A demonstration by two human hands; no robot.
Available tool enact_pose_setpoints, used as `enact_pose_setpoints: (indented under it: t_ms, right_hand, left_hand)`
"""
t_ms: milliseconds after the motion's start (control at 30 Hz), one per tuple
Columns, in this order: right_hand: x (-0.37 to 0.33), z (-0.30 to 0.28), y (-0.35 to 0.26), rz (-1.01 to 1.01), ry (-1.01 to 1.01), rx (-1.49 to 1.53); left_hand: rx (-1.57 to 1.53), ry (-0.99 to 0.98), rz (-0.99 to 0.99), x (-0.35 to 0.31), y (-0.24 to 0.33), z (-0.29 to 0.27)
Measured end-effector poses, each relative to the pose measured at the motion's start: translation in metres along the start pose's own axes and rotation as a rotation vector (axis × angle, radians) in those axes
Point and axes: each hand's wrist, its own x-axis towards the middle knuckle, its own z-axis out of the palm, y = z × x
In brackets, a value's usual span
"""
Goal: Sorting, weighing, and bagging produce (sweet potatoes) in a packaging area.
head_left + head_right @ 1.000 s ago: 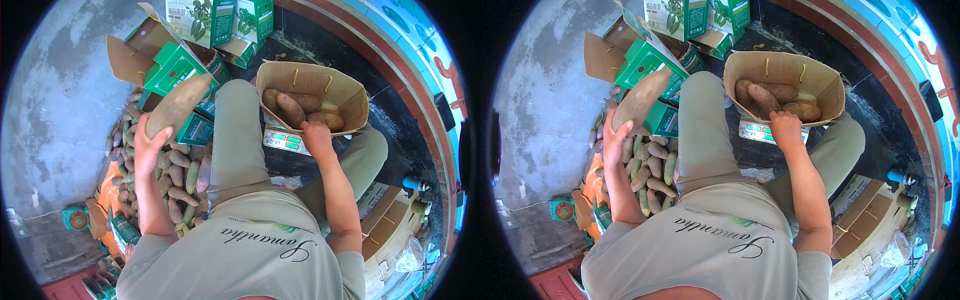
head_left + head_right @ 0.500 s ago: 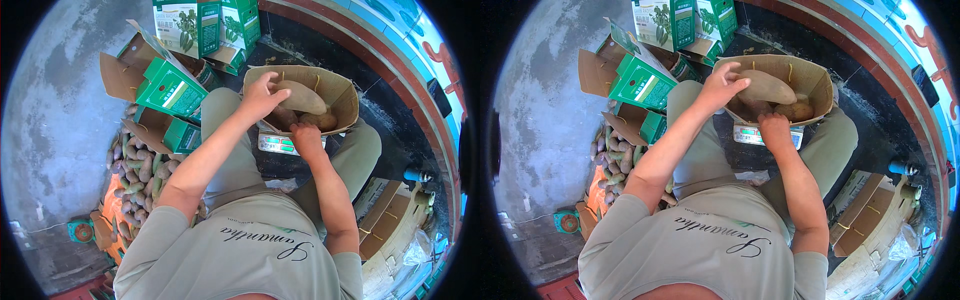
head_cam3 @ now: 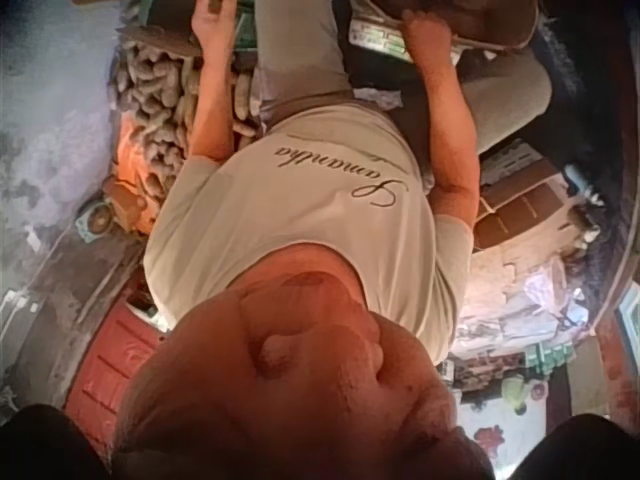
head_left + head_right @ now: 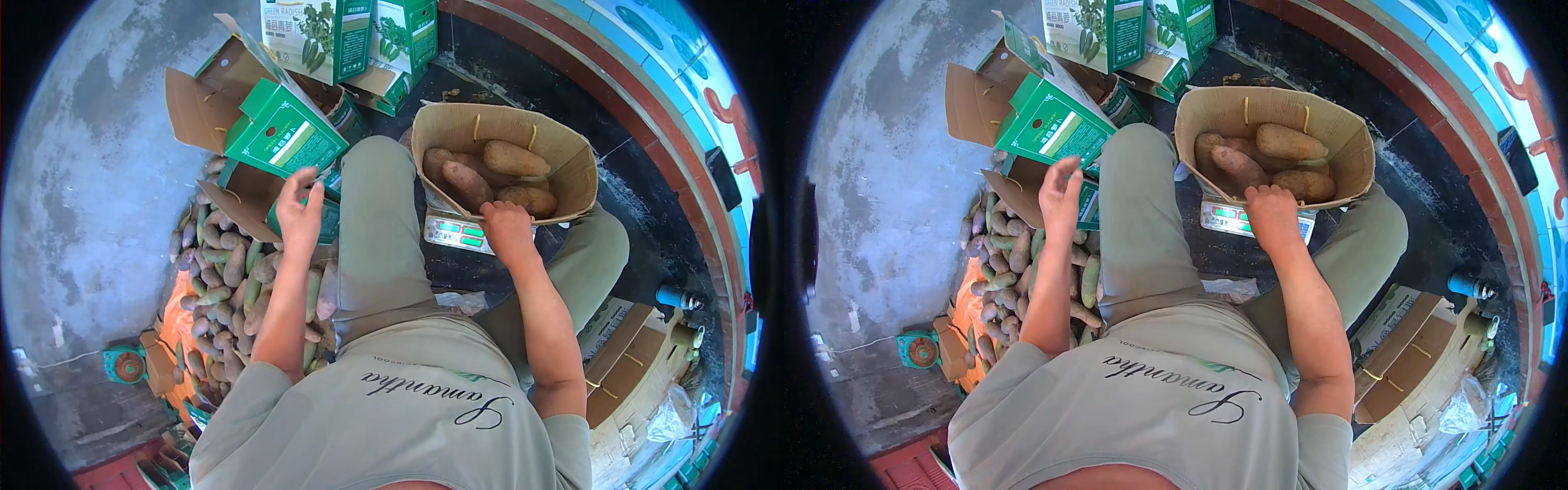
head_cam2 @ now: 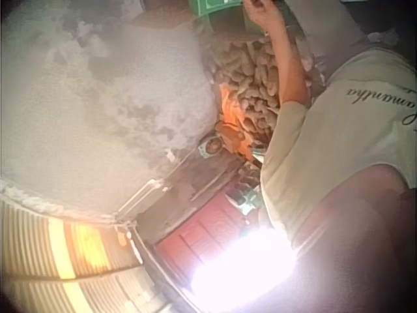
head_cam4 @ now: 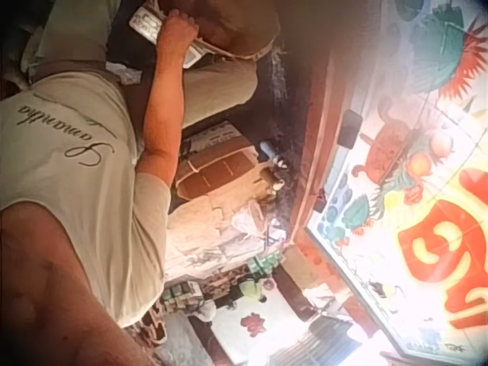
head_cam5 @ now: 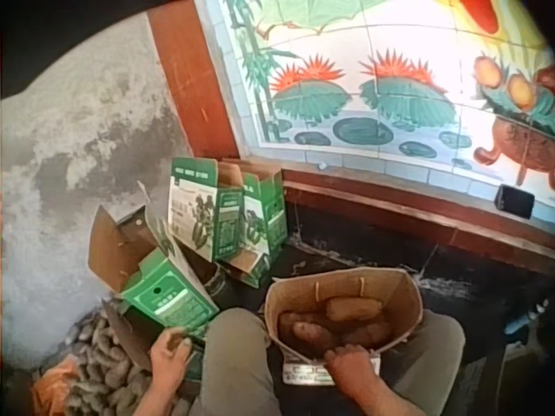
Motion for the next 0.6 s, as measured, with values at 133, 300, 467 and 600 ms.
enact_pose_setpoints:
  t_ms: [133, 300, 467, 600]
  right_hand:
    - [-0.001, 0.0, 0.0, 0.001, 0.031, 0.026]
    - [-0.001, -0.003, -0.002, 0.02, 0.012, 0.029]
    - [0.002, -0.008, -0.005, -0.001, 0.003, 0.064]
    - [0.003, -0.011, -0.008, 0.004, -0.022, 0.077]
  left_hand:
    - [0.266, -0.027, -0.173, -0.049, -0.085, -0.025]
    - [0.544, -0.288, -0.562, -0.134, -0.189, -0.042]
    - [0.738, -0.6, -0.804, -0.239, -0.293, -0.061]
    - [0.627, -0.682, -0.978, -0.28, -0.29, -0.052]
